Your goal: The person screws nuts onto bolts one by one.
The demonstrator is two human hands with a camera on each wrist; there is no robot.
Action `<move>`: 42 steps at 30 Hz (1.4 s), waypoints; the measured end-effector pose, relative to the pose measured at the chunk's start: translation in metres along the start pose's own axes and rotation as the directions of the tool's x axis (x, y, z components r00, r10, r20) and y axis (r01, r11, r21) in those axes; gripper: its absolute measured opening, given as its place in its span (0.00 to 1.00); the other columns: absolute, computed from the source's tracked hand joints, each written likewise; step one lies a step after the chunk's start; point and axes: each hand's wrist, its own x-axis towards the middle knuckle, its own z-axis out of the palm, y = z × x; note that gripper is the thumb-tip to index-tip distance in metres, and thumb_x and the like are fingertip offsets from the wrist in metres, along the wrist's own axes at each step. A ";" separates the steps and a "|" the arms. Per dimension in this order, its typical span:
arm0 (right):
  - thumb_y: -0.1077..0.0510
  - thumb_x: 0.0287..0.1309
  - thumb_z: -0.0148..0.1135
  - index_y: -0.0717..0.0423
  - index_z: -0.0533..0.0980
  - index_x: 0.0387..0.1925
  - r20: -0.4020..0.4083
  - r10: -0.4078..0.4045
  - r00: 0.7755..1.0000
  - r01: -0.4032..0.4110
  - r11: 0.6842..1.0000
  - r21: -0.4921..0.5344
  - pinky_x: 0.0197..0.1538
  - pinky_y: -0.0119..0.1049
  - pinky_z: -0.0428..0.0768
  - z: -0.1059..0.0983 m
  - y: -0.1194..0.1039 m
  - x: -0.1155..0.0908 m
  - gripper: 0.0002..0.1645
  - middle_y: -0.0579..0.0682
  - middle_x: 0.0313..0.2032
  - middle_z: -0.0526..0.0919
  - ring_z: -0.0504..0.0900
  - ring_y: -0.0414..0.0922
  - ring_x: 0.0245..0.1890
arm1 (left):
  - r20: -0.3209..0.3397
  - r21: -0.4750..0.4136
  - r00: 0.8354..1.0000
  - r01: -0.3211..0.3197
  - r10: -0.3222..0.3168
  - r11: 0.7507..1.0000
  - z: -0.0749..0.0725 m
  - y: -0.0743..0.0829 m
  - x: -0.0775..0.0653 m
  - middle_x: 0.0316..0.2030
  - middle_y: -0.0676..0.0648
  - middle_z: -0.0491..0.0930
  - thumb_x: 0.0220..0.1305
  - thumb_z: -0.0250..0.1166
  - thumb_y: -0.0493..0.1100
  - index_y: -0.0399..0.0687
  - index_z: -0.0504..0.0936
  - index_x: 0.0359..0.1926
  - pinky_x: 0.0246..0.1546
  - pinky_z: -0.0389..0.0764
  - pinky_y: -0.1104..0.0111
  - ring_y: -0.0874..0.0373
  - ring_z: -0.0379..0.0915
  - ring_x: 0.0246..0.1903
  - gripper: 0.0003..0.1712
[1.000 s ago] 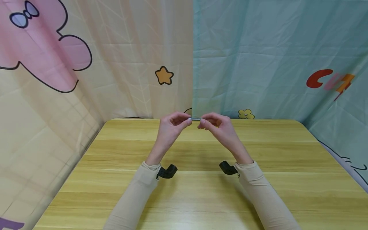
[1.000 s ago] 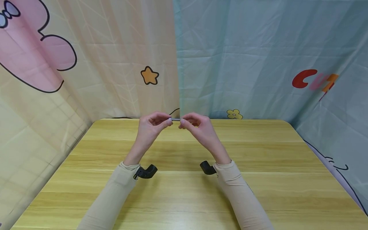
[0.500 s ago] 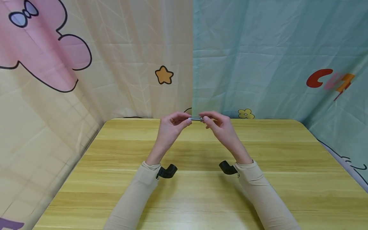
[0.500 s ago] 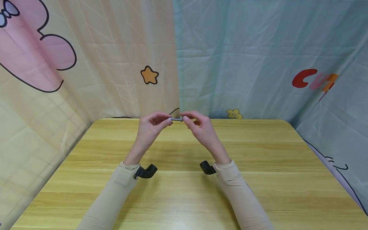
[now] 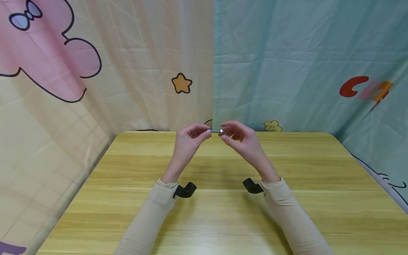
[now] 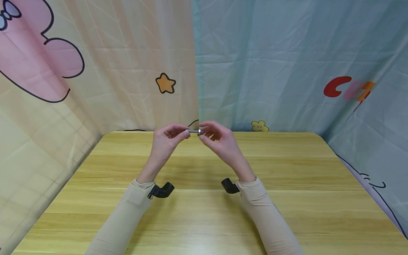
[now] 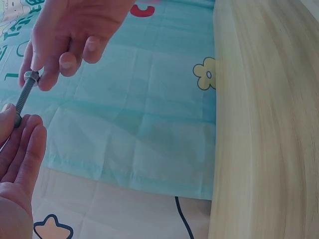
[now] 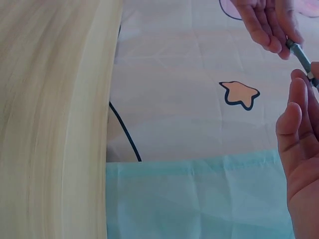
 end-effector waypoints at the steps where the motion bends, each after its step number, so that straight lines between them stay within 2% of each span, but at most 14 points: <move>1: 0.68 0.62 0.64 0.63 0.77 0.53 0.004 -0.001 1.000 0.001 1.000 0.003 0.40 0.35 0.80 0.000 0.000 0.000 0.17 0.57 0.41 0.84 0.81 0.52 0.41 | -0.001 0.001 1.000 0.001 -0.001 1.000 0.000 0.000 0.000 0.36 0.37 0.83 0.63 0.66 0.30 0.27 0.83 0.42 0.44 0.82 0.67 0.59 0.82 0.34 0.08; 5: 0.69 0.62 0.63 0.66 0.77 0.50 0.014 -0.006 1.000 0.005 1.000 0.022 0.39 0.32 0.80 0.001 0.002 0.000 0.15 0.59 0.39 0.84 0.82 0.53 0.40 | 0.000 0.004 1.000 -0.001 0.001 1.000 0.000 0.000 0.000 0.35 0.37 0.83 0.63 0.66 0.30 0.27 0.83 0.42 0.43 0.83 0.67 0.45 0.82 0.37 0.08; 7: 0.70 0.62 0.62 0.68 0.77 0.50 0.017 -0.001 1.000 0.000 0.999 0.037 0.39 0.31 0.81 0.000 0.002 0.000 0.14 0.60 0.39 0.85 0.82 0.51 0.39 | 0.004 0.002 1.000 -0.004 0.004 1.000 0.001 0.000 0.000 0.35 0.38 0.83 0.63 0.66 0.30 0.26 0.83 0.42 0.43 0.82 0.67 0.38 0.81 0.38 0.08; 9: 0.70 0.63 0.61 0.69 0.77 0.50 0.018 0.010 1.000 -0.011 0.998 0.054 0.38 0.31 0.80 -0.001 0.003 0.000 0.13 0.61 0.38 0.85 0.82 0.48 0.36 | 0.008 -0.002 1.000 -0.007 0.007 1.000 0.001 0.000 0.000 0.35 0.38 0.83 0.63 0.67 0.30 0.26 0.83 0.42 0.43 0.82 0.67 0.35 0.80 0.39 0.09; 14: 0.68 0.66 0.60 0.68 0.78 0.49 0.022 0.050 0.999 -0.051 0.996 0.071 0.35 0.32 0.78 -0.002 0.003 0.000 0.11 0.62 0.34 0.85 0.79 0.49 0.30 | 0.009 -0.004 1.000 -0.008 0.008 1.000 0.001 -0.001 -0.001 0.35 0.39 0.83 0.62 0.67 0.29 0.27 0.83 0.41 0.43 0.82 0.67 0.47 0.82 0.37 0.08; 18: 0.63 0.68 0.59 0.66 0.79 0.45 0.016 0.083 0.996 -0.083 0.996 0.022 0.33 0.34 0.76 -0.002 0.001 0.000 0.10 0.59 0.33 0.84 0.78 0.54 0.31 | 0.015 -0.002 1.000 -0.008 0.008 1.000 0.002 -0.001 -0.002 0.36 0.39 0.83 0.62 0.67 0.29 0.27 0.83 0.41 0.43 0.82 0.66 0.54 0.81 0.36 0.08; 23: 0.58 0.71 0.57 0.60 0.81 0.40 0.012 0.112 0.994 -0.112 0.994 -0.007 0.31 0.39 0.76 -0.002 0.020 0.001 0.10 0.55 0.31 0.84 0.78 0.51 0.30 | 0.022 0.012 1.000 -0.008 0.008 1.000 0.003 0.000 -0.003 0.36 0.38 0.83 0.62 0.67 0.30 0.29 0.84 0.41 0.44 0.82 0.65 0.51 0.81 0.37 0.07; 25: 0.58 0.72 0.56 0.61 0.81 0.40 0.022 0.125 0.992 -0.125 0.992 -0.002 0.32 0.40 0.76 -0.002 0.021 0.002 0.11 0.55 0.31 0.84 0.77 0.48 0.29 | 0.021 0.017 1.000 -0.008 0.007 1.000 0.003 -0.001 -0.003 0.36 0.38 0.83 0.62 0.67 0.30 0.29 0.84 0.41 0.44 0.82 0.65 0.49 0.82 0.37 0.07; 28: 0.58 0.73 0.53 0.63 0.81 0.44 0.030 0.141 0.989 -0.141 0.990 -0.005 0.33 0.39 0.76 -0.003 0.005 0.001 0.13 0.57 0.33 0.83 0.75 0.47 0.29 | 0.020 0.016 1.000 -0.003 0.003 1.000 0.003 -0.001 -0.002 0.36 0.38 0.83 0.62 0.67 0.30 0.29 0.84 0.41 0.44 0.82 0.66 0.46 0.82 0.38 0.07; 31: 0.61 0.72 0.55 0.64 0.79 0.50 0.028 0.109 0.994 -0.109 0.994 -0.007 0.37 0.36 0.77 -0.003 -0.004 0.001 0.13 0.57 0.40 0.83 0.76 0.47 0.35 | 0.017 0.005 1.000 -0.003 0.003 1.000 0.003 -0.001 -0.002 0.36 0.39 0.83 0.62 0.67 0.30 0.29 0.83 0.41 0.44 0.82 0.66 0.41 0.81 0.39 0.07; 36: 0.67 0.65 0.60 0.66 0.78 0.51 0.023 0.015 1.000 -0.015 1.000 -0.011 0.47 0.40 0.79 -0.002 -0.005 0.000 0.13 0.58 0.46 0.81 0.76 0.49 0.44 | 0.007 -0.012 1.000 -0.017 0.017 1.000 0.002 -0.003 -0.001 0.36 0.38 0.83 0.63 0.66 0.30 0.27 0.83 0.42 0.44 0.82 0.66 0.35 0.79 0.40 0.08; 38: 0.69 0.64 0.61 0.67 0.78 0.51 0.024 -0.001 1.000 0.002 1.000 -0.006 0.48 0.43 0.79 -0.002 -0.004 0.000 0.14 0.60 0.46 0.81 0.77 0.49 0.44 | 0.001 -0.015 1.000 -0.022 0.022 1.000 0.002 -0.003 -0.001 0.36 0.38 0.83 0.63 0.66 0.30 0.27 0.83 0.42 0.44 0.82 0.66 0.35 0.79 0.40 0.08; 42: 0.69 0.63 0.62 0.67 0.77 0.51 0.030 -0.017 0.999 0.017 1.000 -0.008 0.48 0.45 0.80 0.000 -0.001 0.001 0.15 0.59 0.45 0.82 0.79 0.48 0.45 | -0.013 -0.011 1.000 -0.023 0.023 1.000 0.002 -0.003 0.000 0.36 0.39 0.83 0.63 0.66 0.30 0.28 0.83 0.41 0.42 0.82 0.66 0.44 0.82 0.37 0.07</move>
